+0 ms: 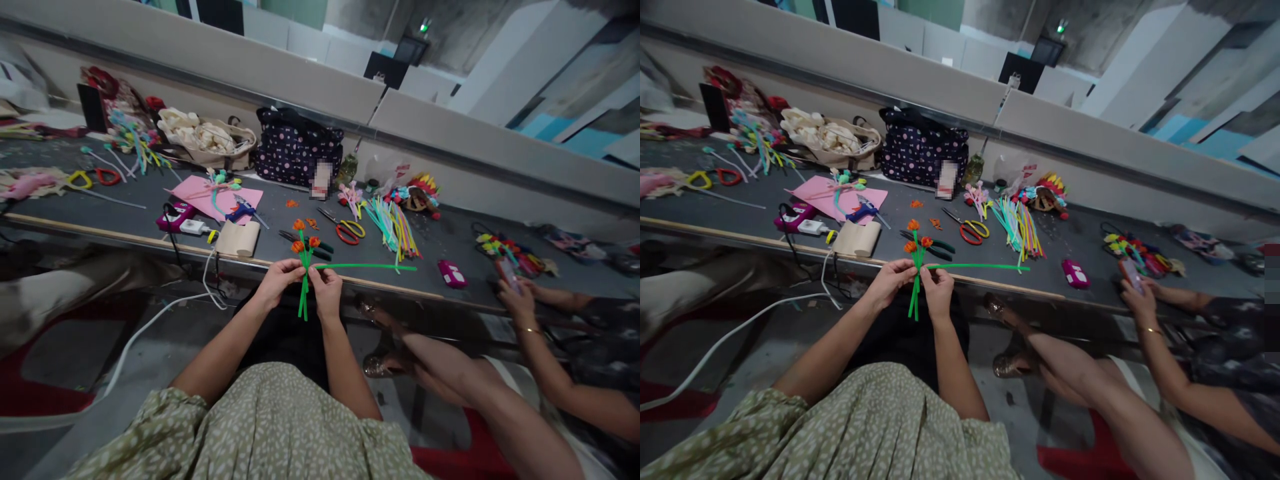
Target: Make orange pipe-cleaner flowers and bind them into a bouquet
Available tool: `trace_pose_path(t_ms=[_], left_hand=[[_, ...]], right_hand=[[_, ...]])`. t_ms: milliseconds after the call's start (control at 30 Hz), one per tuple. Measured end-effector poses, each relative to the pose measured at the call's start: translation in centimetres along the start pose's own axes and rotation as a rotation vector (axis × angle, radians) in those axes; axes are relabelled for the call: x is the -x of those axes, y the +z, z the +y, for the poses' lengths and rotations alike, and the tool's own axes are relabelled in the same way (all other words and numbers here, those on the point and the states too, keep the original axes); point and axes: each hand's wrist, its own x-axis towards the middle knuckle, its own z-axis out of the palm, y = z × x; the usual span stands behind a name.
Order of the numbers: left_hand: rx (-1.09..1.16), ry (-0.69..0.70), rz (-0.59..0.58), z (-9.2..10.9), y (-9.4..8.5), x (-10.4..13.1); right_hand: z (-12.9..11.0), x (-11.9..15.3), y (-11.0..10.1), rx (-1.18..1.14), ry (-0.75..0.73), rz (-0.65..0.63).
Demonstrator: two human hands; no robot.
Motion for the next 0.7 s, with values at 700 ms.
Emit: trace_pose_path(t_ms=[700], left_hand=[[-0.021,-0.032,-0.126,0.5,-1.0,0.2]], right_hand=[[-0.5,0.9,1.0,-0.382,0.301,-0.181]])
